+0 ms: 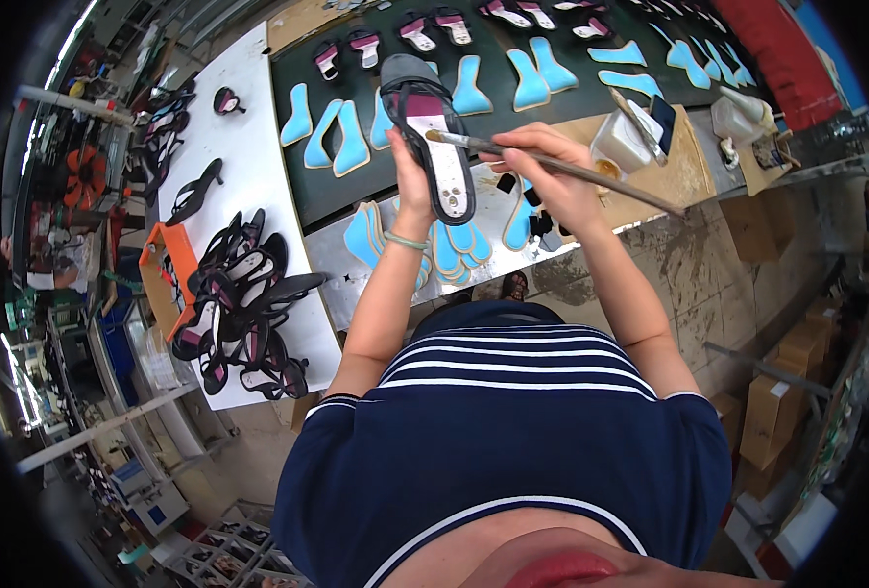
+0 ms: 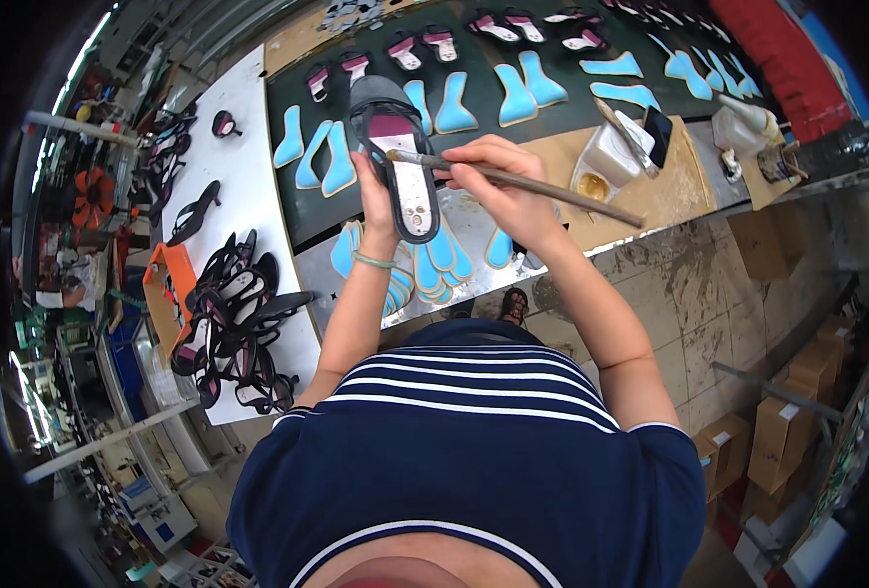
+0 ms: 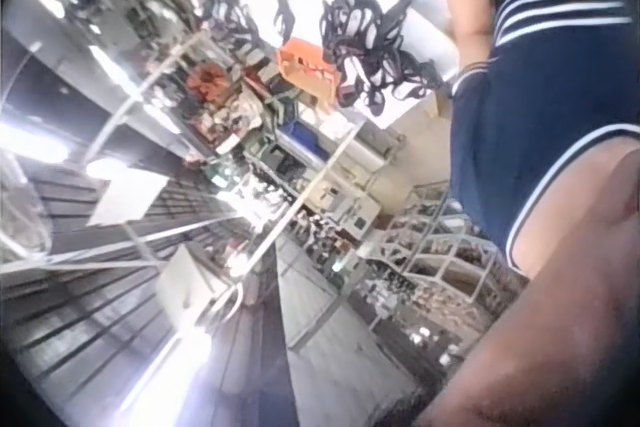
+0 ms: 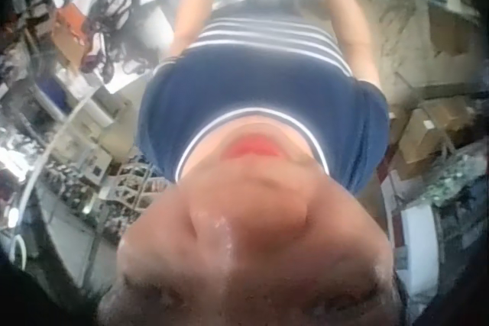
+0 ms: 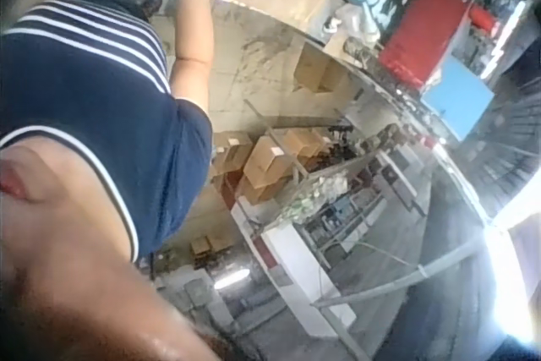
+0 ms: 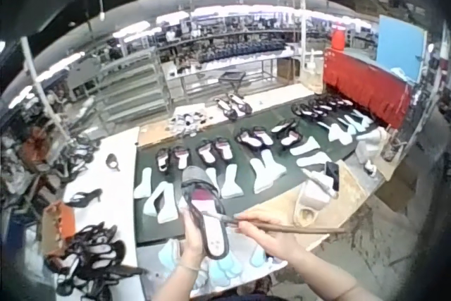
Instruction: The person applies glue to shoe insoles and shoes using a brush, attaches small black pads to the shoes, and arranges the insoles on a conveyor belt.
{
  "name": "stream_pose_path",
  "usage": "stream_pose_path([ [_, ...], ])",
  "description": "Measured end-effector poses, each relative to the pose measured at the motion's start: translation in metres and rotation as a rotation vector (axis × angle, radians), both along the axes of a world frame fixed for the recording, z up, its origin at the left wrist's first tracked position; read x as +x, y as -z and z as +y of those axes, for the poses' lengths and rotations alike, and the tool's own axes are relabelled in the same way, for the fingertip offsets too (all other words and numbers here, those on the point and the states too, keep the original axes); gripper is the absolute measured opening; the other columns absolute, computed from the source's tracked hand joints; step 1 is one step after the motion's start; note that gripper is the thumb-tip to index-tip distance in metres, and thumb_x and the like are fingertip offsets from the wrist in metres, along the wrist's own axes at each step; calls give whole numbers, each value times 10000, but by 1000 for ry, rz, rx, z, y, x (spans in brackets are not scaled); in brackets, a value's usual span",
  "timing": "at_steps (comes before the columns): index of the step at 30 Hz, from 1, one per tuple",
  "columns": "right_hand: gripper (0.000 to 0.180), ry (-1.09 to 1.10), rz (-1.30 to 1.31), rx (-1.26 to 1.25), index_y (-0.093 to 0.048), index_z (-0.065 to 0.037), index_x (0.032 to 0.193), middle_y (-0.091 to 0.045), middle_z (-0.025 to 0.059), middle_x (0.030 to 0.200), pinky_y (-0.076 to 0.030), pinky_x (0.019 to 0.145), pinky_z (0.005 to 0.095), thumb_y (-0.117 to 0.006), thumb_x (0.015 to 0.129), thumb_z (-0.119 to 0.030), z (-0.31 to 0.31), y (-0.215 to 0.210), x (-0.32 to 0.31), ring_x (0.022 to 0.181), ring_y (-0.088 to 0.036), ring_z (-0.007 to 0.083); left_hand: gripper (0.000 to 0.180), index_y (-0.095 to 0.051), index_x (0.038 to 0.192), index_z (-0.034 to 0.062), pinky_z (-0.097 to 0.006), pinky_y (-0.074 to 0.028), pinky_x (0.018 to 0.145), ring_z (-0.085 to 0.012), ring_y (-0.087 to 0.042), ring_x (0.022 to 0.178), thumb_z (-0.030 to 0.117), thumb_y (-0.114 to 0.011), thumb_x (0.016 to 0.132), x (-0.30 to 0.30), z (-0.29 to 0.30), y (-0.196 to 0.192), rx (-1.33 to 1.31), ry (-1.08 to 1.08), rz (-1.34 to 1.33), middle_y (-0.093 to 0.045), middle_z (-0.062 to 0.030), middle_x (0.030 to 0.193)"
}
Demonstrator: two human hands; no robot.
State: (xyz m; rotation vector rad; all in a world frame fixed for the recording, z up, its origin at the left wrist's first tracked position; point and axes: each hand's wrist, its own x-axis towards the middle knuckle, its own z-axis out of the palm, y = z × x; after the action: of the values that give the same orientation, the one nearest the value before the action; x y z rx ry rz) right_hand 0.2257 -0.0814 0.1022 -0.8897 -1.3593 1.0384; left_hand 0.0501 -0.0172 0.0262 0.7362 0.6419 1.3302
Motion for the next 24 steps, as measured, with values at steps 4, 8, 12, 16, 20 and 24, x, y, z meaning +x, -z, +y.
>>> stream_pose_path([
  [4, 151, 158, -262, 195, -656, 63, 993, -647, 125, 918, -546, 703, 256, -604, 864, 3, 26, 12, -34, 834, -682, 190, 560, -446, 1209, 133, -289, -514, 756, -147, -597, 913, 595, -237, 971, -2, -2, 1, -14, 36, -87, -577, -41, 1066],
  [8, 141, 268, -335, 255, -684, 26, 916, -655, 113, 793, -498, 588, 266, -671, 785, -23, 25, 23, -53, 662, -646, 178, 593, -425, 1270, 120, -313, -481, 859, -170, -566, 1012, 599, -249, 967, -1, -1, 8, -2, -178, -25, -547, -46, 1144],
  [12, 154, 315, -257, 228, -692, 25, 942, -674, 114, 830, -493, 638, 251, -679, 794, -15, 23, 13, -64, 718, -647, 178, 477, -317, 1220, 143, -323, -451, 858, -168, -510, 1001, 556, -261, 988, -13, 4, 6, 42, -96, -97, -468, -54, 1130],
  [16, 168, 407, -417, 471, -703, 6, 926, -699, 124, 858, -511, 712, 310, -698, 759, -15, 43, 26, -72, 784, -652, 236, 577, -447, 1207, 128, -315, -477, 860, -171, -562, 1004, 609, -240, 964, -10, 15, 19, 40, -240, -74, -551, -39, 1111],
  [20, 173, 486, -482, 552, -710, -14, 913, -702, 98, 844, -507, 706, 317, -715, 741, -35, 53, 32, -80, 783, -647, 226, 580, -450, 1205, 126, -317, -473, 868, -172, -561, 1009, 609, -239, 964, -10, 19, 21, 46, -265, -63, -551, -39, 1113],
  [24, 169, 528, -555, 580, -715, -37, 908, -704, 74, 835, -486, 698, 318, -719, 742, -65, 56, 38, -82, 773, -642, 214, 502, -393, 1221, 153, -330, -461, 887, -178, -553, 1028, 558, -207, 990, -9, 19, 17, 85, -323, -26, -532, -47, 1145],
])
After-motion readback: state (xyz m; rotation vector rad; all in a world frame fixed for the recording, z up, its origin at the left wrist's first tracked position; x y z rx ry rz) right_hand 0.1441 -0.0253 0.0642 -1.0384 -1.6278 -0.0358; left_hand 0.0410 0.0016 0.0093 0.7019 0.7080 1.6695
